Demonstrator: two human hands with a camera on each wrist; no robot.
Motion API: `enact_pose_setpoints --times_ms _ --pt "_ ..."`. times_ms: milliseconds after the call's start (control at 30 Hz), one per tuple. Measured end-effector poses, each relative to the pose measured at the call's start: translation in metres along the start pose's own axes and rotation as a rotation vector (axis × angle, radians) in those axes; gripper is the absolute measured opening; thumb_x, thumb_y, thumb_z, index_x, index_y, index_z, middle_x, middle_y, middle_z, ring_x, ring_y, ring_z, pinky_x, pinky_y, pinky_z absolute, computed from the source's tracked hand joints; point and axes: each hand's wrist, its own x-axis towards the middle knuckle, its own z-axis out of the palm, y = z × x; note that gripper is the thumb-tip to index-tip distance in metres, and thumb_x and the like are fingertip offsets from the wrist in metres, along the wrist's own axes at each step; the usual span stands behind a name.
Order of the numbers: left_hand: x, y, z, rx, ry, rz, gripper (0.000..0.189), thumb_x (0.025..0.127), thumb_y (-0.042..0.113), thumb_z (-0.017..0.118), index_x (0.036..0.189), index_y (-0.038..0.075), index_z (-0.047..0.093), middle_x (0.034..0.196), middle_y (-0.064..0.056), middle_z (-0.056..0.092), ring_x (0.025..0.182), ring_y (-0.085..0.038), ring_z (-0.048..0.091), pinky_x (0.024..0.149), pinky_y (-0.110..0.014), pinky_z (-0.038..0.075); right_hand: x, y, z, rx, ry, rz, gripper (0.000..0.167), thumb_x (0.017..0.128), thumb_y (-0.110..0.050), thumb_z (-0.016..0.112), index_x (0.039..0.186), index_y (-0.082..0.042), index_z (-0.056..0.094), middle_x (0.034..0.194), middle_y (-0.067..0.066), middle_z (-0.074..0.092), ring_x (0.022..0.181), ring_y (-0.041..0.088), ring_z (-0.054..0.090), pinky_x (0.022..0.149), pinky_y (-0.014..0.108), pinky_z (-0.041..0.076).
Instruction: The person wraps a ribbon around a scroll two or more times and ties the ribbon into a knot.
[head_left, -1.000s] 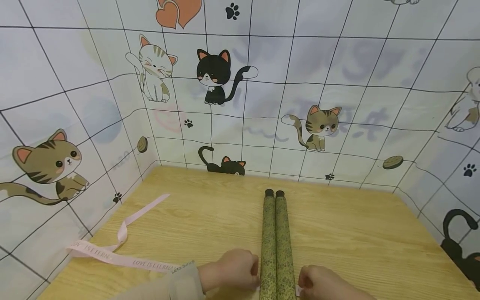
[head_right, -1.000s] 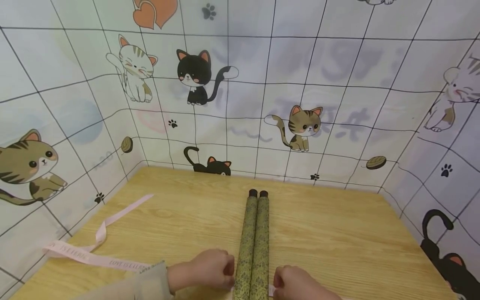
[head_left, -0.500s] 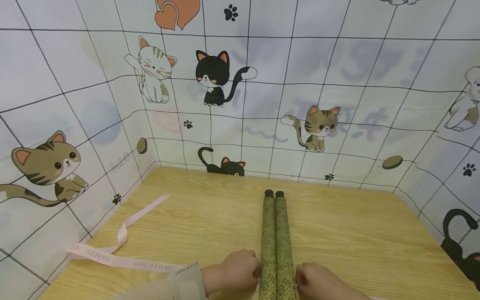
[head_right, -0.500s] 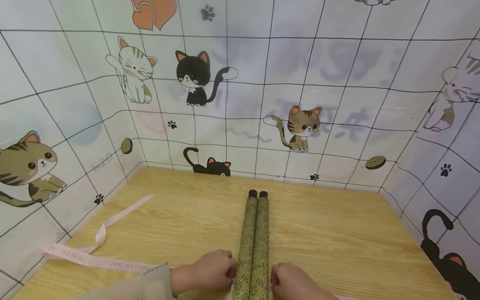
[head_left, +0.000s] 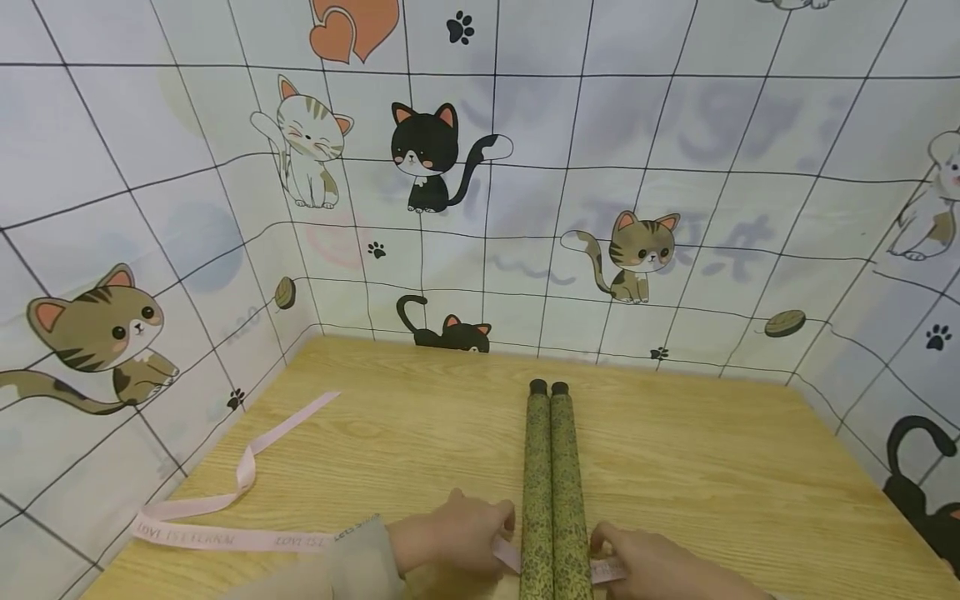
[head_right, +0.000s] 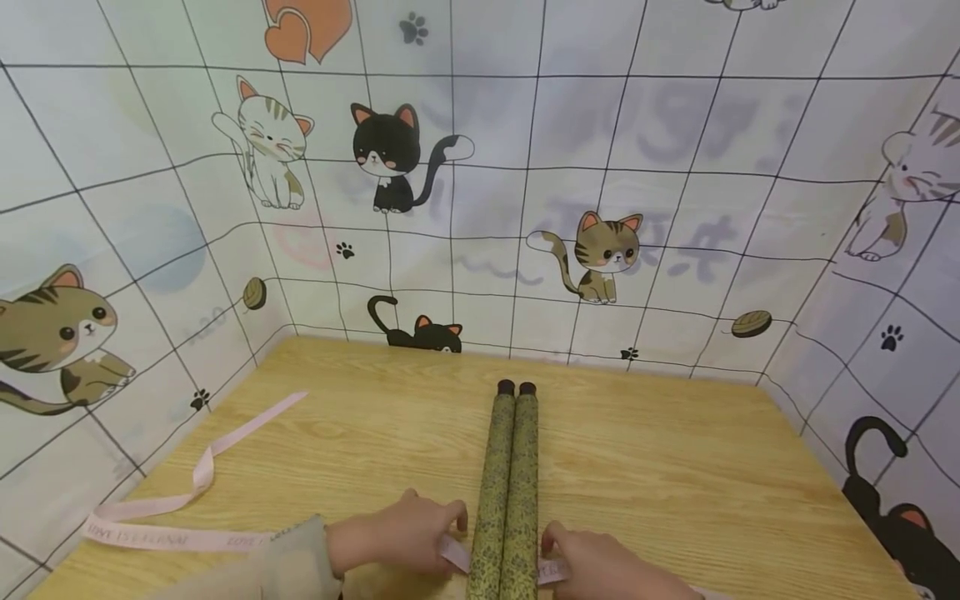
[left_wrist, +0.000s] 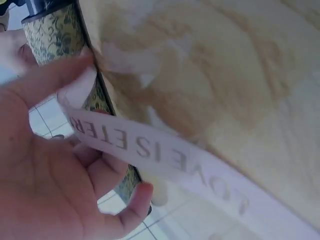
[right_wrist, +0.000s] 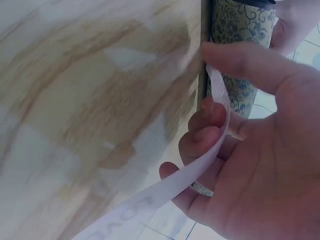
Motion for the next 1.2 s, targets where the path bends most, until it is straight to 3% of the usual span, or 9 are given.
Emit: enact_pose_setpoints --times_ms 233,433,500,633,733,867,967,1067,1200 --pt "-0.003 -0.013 -0.019 0.137 0.15 -0.015 0.01 0.083 0.02 0.067 0.083 0.016 0.058 0.063 0.009 0.056 0.056 -0.004 0.049 0.078 -0.047 0.045 -0.009 0.011 -0.017 -0.184 0.168 -0.045 0.012 0.086 -0.015 0.063 0.083 -0.019 0.051 0.073 -0.014 0.051 0.062 0.001 0.045 0.053 0.024 0.039" --pt "-0.002 -0.025 -0.028 0.372 0.242 -0.053 0.013 0.082 0.024 0.072 0.08 0.016 0.062 0.075 0.005 0.056 0.065 -0.008 0.051 0.064 -0.029 0.046 -0.018 0.025 -0.028 -0.496 0.369 -0.107 0.019 0.074 -0.016 0.077 0.074 -0.025 0.06 0.075 -0.013 0.044 0.066 0.005 0.041 0.05 0.021 0.036" --pt "-0.001 -0.029 -0.029 0.467 0.273 -0.077 0.015 0.079 0.026 0.074 0.08 0.016 0.064 0.074 0.004 0.055 0.064 -0.009 0.05 0.061 -0.024 0.045 -0.021 0.027 -0.03 -0.573 0.428 -0.078 0.018 0.07 -0.015 0.08 0.072 -0.023 0.063 0.072 -0.011 0.045 0.063 0.006 0.041 0.048 0.018 0.036" --pt "0.0 -0.034 -0.03 0.499 0.34 -0.136 0.015 0.078 0.023 0.075 0.076 0.013 0.064 0.065 0.003 0.057 0.054 -0.007 0.051 0.049 -0.018 0.043 -0.025 0.027 -0.033 -0.656 0.491 0.085 0.014 0.07 -0.016 0.079 0.073 -0.019 0.067 0.066 -0.008 0.057 0.052 0.004 0.041 0.043 0.016 0.035" --pt "0.001 -0.036 -0.031 0.45 0.4 -0.191 0.015 0.083 0.018 0.07 0.073 0.011 0.062 0.055 0.003 0.053 0.043 -0.004 0.04 0.038 -0.016 0.034 -0.027 0.027 -0.035 -0.65 0.509 0.174 0.008 0.075 -0.015 0.076 0.079 -0.014 0.069 0.064 -0.004 0.062 0.043 0.004 0.036 0.038 0.016 0.032" --pt "0.006 -0.036 -0.032 0.281 0.459 -0.257 0.011 0.089 0.014 0.063 0.082 0.009 0.069 0.051 0.006 0.05 0.038 -0.001 0.028 0.034 -0.013 0.024 -0.03 0.027 -0.04 -0.594 0.535 0.226 0.01 0.084 -0.014 0.068 0.09 -0.007 0.071 0.052 -0.007 0.051 0.038 0.005 0.028 0.036 0.017 0.026" --pt "0.013 -0.035 -0.034 0.011 0.491 -0.269 0.015 0.093 0.016 0.058 0.097 0.008 0.07 0.05 0.007 0.054 0.033 0.0 0.037 0.033 -0.014 0.028 -0.028 0.023 -0.044 -0.477 0.549 0.277 0.016 0.09 -0.014 0.059 0.097 -0.003 0.069 0.046 -0.008 0.042 0.037 0.006 0.033 0.036 0.021 0.028" --pt "0.022 -0.031 -0.038 -0.265 0.523 -0.252 0.02 0.096 0.017 0.053 0.105 0.005 0.067 0.049 0.004 0.057 0.034 -0.006 0.049 0.033 -0.018 0.034 -0.025 0.018 -0.051 -0.341 0.561 0.317 0.021 0.094 -0.013 0.051 0.104 0.0 0.064 0.05 -0.007 0.049 0.04 0.009 0.045 0.037 0.025 0.034" --pt "0.034 -0.023 -0.042 -0.442 0.58 -0.205 0.021 0.098 0.018 0.05 0.108 0.006 0.064 0.059 0.0 0.062 0.043 -0.013 0.058 0.038 -0.021 0.041 -0.02 0.013 -0.056 -0.284 0.638 0.296 0.023 0.097 -0.012 0.045 0.11 0.0 0.06 0.057 -0.007 0.056 0.044 0.008 0.051 0.038 0.027 0.036"
